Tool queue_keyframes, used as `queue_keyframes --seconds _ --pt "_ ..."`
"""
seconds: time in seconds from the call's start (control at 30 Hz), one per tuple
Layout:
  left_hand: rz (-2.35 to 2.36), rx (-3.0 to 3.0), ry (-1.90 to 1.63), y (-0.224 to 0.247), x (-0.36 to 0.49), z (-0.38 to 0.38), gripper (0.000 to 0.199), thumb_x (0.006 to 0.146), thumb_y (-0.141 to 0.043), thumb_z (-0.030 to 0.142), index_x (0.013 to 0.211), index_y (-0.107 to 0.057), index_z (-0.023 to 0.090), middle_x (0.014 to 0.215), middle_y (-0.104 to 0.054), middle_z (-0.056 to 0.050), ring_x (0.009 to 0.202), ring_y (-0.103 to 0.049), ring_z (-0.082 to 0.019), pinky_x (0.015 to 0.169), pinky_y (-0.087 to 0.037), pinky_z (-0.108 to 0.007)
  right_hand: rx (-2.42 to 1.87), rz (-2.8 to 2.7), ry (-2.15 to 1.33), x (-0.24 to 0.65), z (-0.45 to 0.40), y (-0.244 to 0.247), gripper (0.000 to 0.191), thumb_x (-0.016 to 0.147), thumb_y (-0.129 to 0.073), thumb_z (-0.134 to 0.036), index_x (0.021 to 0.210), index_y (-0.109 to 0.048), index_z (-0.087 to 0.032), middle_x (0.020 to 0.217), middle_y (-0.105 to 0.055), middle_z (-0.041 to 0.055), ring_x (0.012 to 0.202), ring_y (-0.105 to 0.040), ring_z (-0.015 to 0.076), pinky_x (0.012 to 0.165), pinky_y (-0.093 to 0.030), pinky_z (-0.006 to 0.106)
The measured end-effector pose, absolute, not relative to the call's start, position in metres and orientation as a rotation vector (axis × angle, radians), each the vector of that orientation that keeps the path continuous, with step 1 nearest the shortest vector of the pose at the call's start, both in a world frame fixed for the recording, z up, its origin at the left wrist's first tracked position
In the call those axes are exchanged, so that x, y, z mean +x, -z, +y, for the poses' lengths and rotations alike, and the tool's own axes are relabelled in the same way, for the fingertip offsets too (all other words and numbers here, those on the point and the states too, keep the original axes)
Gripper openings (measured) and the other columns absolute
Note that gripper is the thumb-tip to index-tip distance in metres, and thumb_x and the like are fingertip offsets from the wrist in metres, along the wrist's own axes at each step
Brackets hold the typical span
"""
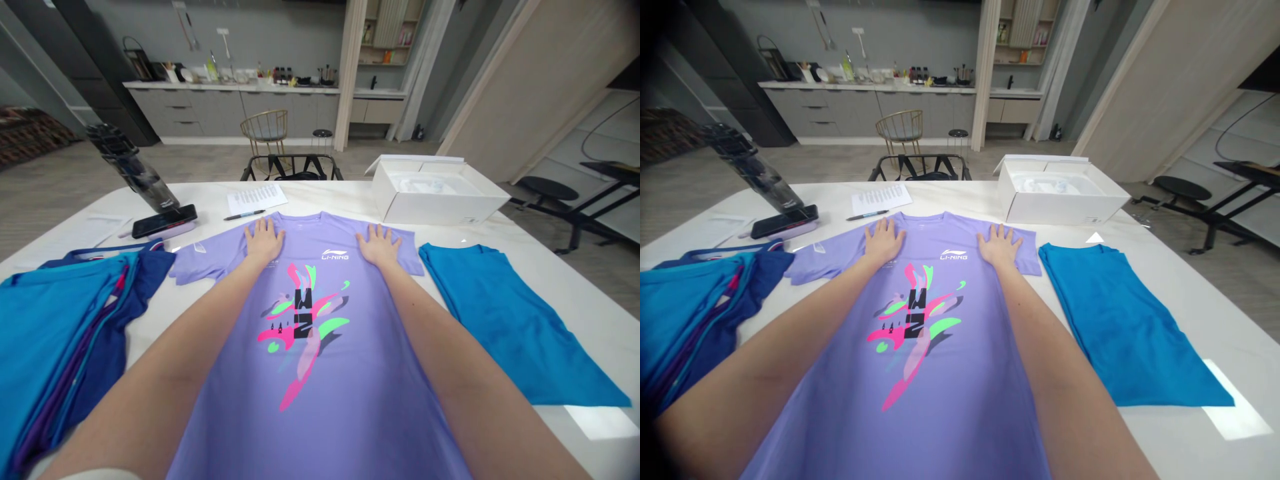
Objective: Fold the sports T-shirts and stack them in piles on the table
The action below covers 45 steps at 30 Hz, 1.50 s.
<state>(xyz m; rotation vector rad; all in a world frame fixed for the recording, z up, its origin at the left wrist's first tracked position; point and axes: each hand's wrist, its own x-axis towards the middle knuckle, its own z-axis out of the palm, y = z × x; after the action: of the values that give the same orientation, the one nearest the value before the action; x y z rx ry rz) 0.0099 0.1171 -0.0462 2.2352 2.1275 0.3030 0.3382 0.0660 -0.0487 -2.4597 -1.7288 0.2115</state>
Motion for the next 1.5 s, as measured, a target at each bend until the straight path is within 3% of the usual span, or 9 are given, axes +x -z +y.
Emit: queue_keyframes --seconds 0.13,0.23,0.4,0.5,0.6,0.83,1.07,1.3,1.5 --pt "1.749 2.528 -0.408 0.031 0.054 0.117 0.054 0.103 -0.038 0.037 0.152 -0.047 0.015 0.153 -0.054 -0.015 0.143 -0.048 -0.027 0.121 -0.037 -0.041 -2.447 -1.726 -0.220 0.337 0.065 0.049 0.083 0.101 -0.015 -0.068 0.168 -0.024 -0.020 0.175 -0.016 0.0114 0.159 -0.010 0.0412 0.122 -0.005 0.072" --pt "1.536 2.567 -0.429 0.020 0.099 0.128 0.046 0.101 -0.043 0.029 0.144 -0.056 0.019 0.137 -0.066 -0.012 0.129 -0.060 -0.025 0.112 -0.046 -0.036 -2.445 -1.717 -0.256 0.337 0.065 0.046 0.080 0.103 -0.014 -0.066 0.167 -0.025 -0.020 0.174 -0.018 0.0120 0.158 -0.012 0.0413 0.122 -0.009 0.071" --pt "1.529 2.459 -0.390 0.011 0.160 0.160 0.040 0.101 -0.046 0.027 0.137 -0.062 0.024 0.122 -0.073 -0.011 0.116 -0.068 -0.026 0.101 -0.051 -0.037 -2.383 -1.813 -0.081 0.362 0.063 0.032 0.057 0.108 -0.025 -0.044 0.146 -0.057 -0.017 0.154 -0.051 0.0204 0.140 -0.043 0.0371 0.112 -0.031 0.062" --pt "1.533 2.415 -0.332 0.014 0.181 0.177 0.038 0.100 -0.049 0.026 0.133 -0.066 0.025 0.118 -0.074 -0.011 0.111 -0.070 -0.026 0.098 -0.052 -0.036 -2.426 -1.837 0.147 0.395 0.060 0.025 0.044 0.104 -0.033 -0.024 0.130 -0.067 -0.015 0.135 -0.063 0.0230 0.127 -0.050 0.0351 0.105 -0.035 0.057" --pt "1.498 2.424 -0.284 0.021 0.194 0.187 0.036 0.099 -0.050 0.027 0.131 -0.068 0.026 0.120 -0.074 -0.010 0.108 -0.071 -0.026 0.097 -0.052 -0.036 -2.497 -1.815 0.254 0.428 0.058 0.023 0.042 0.102 -0.035 -0.017 0.125 -0.070 -0.015 0.129 -0.065 0.0223 0.123 -0.051 0.0348 0.101 -0.036 0.054" --pt "1.529 2.498 -0.224 0.028 0.206 0.196 0.035 0.095 -0.055 0.031 0.127 -0.071 0.029 0.122 -0.073 -0.011 0.111 -0.070 -0.031 0.095 -0.053 -0.040 -2.523 -1.786 0.270 0.461 0.060 0.026 0.038 0.103 -0.039 -0.023 0.114 -0.075 -0.015 0.126 -0.064 0.0224 0.120 -0.049 0.0364 0.099 -0.035 0.054" --pt "1.475 2.521 -0.222 0.026 0.209 0.194 0.029 0.093 -0.053 0.023 0.110 -0.076 0.025 0.114 -0.075 -0.012 0.107 -0.070 -0.029 0.092 -0.053 -0.039 -2.452 -1.819 0.176 0.457 0.058 0.017 0.031 0.102 -0.045 -0.027 0.109 -0.072 -0.014 0.120 -0.069 0.0214 0.120 -0.051 0.0370 0.099 -0.037 0.055" --pt "1.470 2.278 -0.588 0.031 0.203 0.188 0.022 0.093 -0.055 0.021 0.103 -0.075 0.023 0.104 -0.076 -0.010 0.099 -0.070 -0.025 0.091 -0.052 -0.036 -2.274 -1.800 0.051 0.431 0.034 -0.028 0.024 0.101 -0.049 -0.028 0.106 -0.071 -0.018 0.103 -0.074 0.0142 0.108 -0.062 0.0323 0.095 -0.043 0.047" --pt "1.336 1.695 -0.938 0.020 0.194 0.180 0.010 0.085 -0.062 0.011 0.083 -0.068 0.018 0.083 -0.073 -0.004 0.079 -0.068 -0.016 0.080 -0.053 -0.028 -1.865 -1.803 -0.409 0.380 0.011 -0.077 0.012 0.093 -0.063 -0.025 0.089 -0.072 -0.018 0.078 -0.074 0.0048 0.074 -0.066 0.0195 0.071 -0.047 0.029"
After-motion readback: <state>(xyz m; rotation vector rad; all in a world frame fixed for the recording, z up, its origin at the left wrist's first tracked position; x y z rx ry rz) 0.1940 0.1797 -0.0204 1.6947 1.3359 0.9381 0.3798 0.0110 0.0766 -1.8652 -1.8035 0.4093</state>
